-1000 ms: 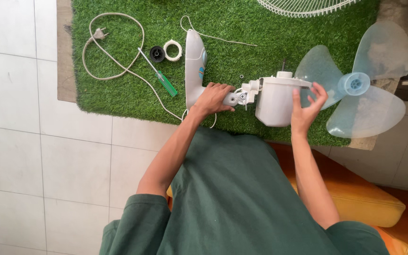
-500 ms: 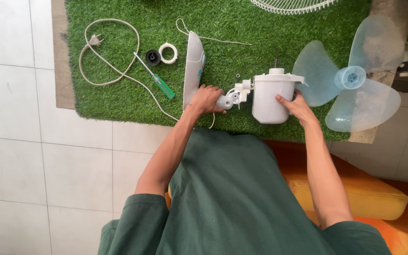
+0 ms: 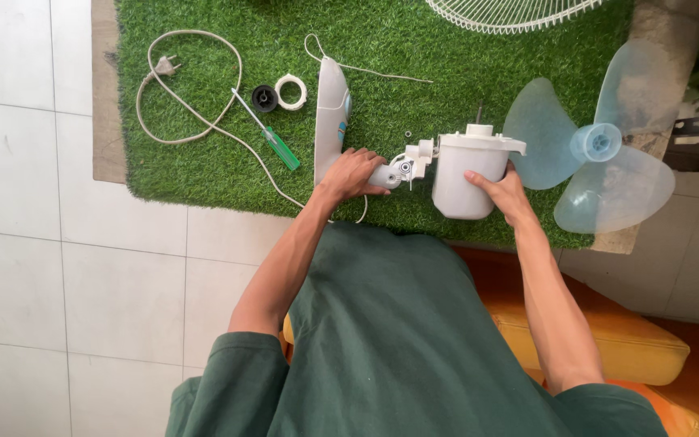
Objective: The person assembles a small electric fan by connecting the motor housing to the neck and securing it with a screwdriver. They align the parts, insert a screw, and tighten it to complete the joint.
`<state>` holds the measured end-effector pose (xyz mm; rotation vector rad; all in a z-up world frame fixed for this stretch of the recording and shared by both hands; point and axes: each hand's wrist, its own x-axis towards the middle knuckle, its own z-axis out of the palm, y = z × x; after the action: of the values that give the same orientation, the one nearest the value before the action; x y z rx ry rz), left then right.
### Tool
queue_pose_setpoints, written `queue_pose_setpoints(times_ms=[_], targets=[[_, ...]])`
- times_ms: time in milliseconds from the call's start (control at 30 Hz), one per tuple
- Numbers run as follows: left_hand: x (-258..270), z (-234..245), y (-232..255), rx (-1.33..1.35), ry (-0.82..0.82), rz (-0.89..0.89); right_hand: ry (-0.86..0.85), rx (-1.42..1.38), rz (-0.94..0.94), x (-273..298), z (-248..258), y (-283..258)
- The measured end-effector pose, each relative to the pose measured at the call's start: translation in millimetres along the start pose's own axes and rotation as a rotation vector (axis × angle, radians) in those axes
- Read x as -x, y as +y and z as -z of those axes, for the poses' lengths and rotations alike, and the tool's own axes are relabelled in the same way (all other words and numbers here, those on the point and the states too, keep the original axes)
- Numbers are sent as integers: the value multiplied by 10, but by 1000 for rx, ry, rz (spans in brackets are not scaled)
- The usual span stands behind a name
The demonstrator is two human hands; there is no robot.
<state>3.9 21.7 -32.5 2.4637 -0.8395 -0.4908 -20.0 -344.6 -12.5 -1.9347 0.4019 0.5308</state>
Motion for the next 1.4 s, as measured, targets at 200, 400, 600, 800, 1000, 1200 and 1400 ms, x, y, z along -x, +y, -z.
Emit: queue_pose_setpoints(times_ms=[200,400,600,800,1000,1200,1400], targets=[[19,133,74,142,194,-57,82,-42,58,211,170,-125],[-47,232,258,201,344,-109,152,1,236,437,384,-502],[-92,280,411,237,443,-129,214,130,345,671,538,-905],[-163,156,492,281,513,-103,272,271,334,866,545,-1211],[-145,1,481,282,576,-71,281,400,398,1003,424,-1459],[-171,-80,493,288,594,-46,290,420,448,1157,336,-1753],[-243,-102,591,294,664,-76,288,472,469,1395,320,-2016]])
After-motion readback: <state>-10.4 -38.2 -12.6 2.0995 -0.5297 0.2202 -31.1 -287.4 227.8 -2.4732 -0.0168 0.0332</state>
